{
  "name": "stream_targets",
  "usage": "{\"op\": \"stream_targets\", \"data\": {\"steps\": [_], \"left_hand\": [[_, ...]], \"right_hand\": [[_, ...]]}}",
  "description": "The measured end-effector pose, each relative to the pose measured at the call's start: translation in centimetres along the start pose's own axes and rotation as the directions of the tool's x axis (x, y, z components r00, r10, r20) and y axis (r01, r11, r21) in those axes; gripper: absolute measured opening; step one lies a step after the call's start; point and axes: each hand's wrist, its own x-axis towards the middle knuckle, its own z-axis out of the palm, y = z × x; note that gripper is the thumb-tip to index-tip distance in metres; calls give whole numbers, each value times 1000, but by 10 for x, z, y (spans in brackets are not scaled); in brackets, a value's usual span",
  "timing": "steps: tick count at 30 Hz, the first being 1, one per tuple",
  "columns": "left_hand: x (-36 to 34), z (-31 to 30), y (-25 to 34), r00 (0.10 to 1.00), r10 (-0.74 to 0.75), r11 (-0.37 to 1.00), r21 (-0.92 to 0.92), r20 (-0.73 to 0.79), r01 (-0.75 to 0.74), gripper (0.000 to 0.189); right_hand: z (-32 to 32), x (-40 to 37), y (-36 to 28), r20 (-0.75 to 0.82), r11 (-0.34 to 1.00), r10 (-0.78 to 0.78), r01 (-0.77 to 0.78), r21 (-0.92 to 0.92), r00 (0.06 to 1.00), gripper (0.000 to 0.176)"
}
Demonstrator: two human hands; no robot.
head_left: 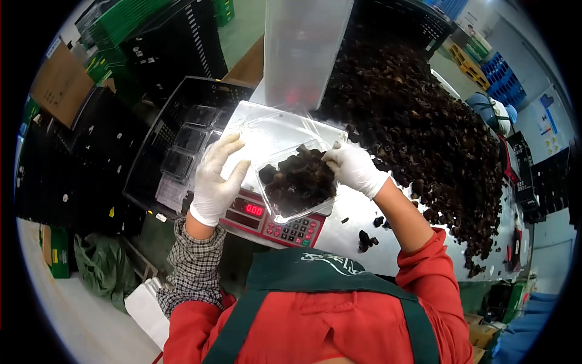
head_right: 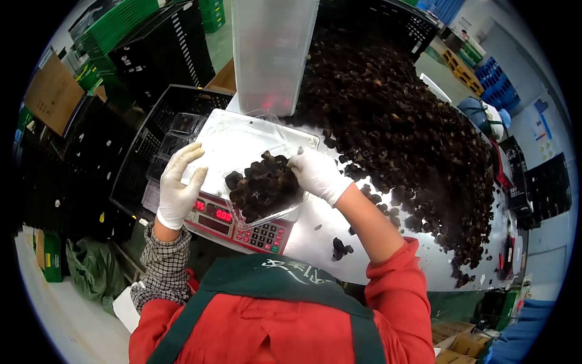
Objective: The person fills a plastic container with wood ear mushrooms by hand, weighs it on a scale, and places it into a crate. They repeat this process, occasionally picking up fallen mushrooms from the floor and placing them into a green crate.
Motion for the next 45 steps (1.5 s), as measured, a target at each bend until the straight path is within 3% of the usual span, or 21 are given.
{"op": "stream_targets", "data": {"steps": [5,7,10,13,15,18,19,20,22,23,24,26,28,29,30,32,34,36,38,42,45], "left_hand": [[-11,-19,-13,991,-117,993,-17,-62,117,25],[-19,-23,-16,971,-217,974,-79,-96,210,23],[-44,-10,-13,888,-459,825,-362,17,434,19],[-69,14,17,744,-567,616,-417,353,668,32],[-89,31,26,663,-584,446,-497,468,744,56],[-102,45,32,683,-496,291,-638,537,713,81],[-100,47,34,702,-478,315,-643,528,698,87],[-97,47,35,718,-461,338,-646,521,685,93],[-94,44,35,708,-455,274,-672,540,688,99],[-95,43,32,706,-449,245,-684,548,687,100],[-95,43,28,706,-442,217,-698,554,683,101],[-94,45,27,693,-454,165,-711,560,683,80],[-87,41,29,633,-522,134,-678,572,723,65],[-81,40,32,580,-573,111,-646,579,755,41],[-82,41,34,543,-615,73,-644,572,762,36],[-88,45,30,532,-611,26,-657,586,754,35],[-85,43,32,509,-606,-21,-652,611,758,36],[-93,52,20,540,-546,-73,-679,640,731,26],[-96,53,8,550,-505,-41,-655,665,755,22],[-93,39,3,595,-456,107,-623,662,775,20],[-77,18,0,723,-448,250,-702,527,667,19]], "right_hand": [[-30,9,42,-164,918,201,-127,376,966,15],[-38,22,51,29,762,379,-330,558,925,22],[-24,44,51,302,364,377,-440,821,876,40],[11,72,48,449,132,316,-507,852,836,62],[26,83,44,459,-98,287,-451,887,841,73],[31,75,50,243,-249,235,-184,951,941,75],[24,68,55,209,-279,172,-156,948,963,79],[21,60,61,148,-239,113,-118,964,982,80],[3,37,59,111,118,206,-138,983,972,80],[4,24,68,115,205,166,-148,967,980,74],[-3,9,70,169,415,168,-226,882,971,54],[-38,-30,28,313,596,166,-348,724,935,39],[-12,-51,38,84,807,-35,-21,590,996,49],[-9,-61,33,68,787,-1,-41,615,998,50],[-6,-68,26,55,764,29,-57,643,998,51],[-1,-76,15,207,767,249,-324,554,946,43],[5,-78,19,552,419,281,-618,665,785,29],[20,-87,16,514,119,256,-554,824,819,20],[21,-90,2,484,-47,268,-491,870,833,18],[15,-81,-15,365,111,340,-423,899,866,13],[1,-62,-34,204,190,314,-272,943,927,13]]}}
